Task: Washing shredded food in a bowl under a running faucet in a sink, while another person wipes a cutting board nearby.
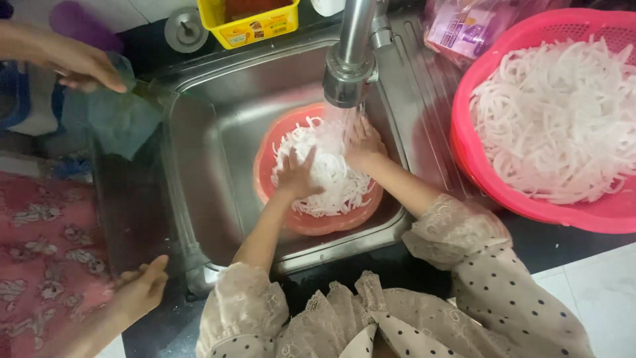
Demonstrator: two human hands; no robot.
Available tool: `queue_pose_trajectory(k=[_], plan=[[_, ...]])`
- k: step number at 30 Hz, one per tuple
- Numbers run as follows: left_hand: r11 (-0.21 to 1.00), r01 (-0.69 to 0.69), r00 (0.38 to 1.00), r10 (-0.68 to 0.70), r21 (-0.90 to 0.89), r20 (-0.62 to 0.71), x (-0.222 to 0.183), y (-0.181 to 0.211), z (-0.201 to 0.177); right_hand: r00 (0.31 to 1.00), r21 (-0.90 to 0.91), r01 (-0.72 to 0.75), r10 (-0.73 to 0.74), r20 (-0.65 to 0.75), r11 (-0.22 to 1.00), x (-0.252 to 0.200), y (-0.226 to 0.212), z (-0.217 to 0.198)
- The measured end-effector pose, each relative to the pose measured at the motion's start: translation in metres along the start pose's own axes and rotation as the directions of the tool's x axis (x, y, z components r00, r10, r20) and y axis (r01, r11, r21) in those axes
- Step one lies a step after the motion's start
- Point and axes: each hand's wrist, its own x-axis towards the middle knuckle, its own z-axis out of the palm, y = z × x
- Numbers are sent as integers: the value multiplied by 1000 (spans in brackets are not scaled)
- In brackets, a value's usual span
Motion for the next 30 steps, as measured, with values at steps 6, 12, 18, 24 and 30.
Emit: queue_pose_trajectory(k=[6,12,18,24,30], plan=[[974,-12,991,-18,-228,-132,34,-50,32,947,-226,254,-194,255,940,-21,13,4],[925,93,982,-147,-369,-119,46,-60,47,991,448,-94,128,-46,889,75,32,124],[929,257,857,-93,264,-507,-3,-5,16,942,957,86,335,12,-276,28,34,-1],[966,-32,847,162,257,-506,-84,46,13,972,506,-66,60,227,-860,34,78,-59],[618,-686,429,769,383,-473,-154,128,-17,953,471,-37,110,282,-881,36,54,-86]])
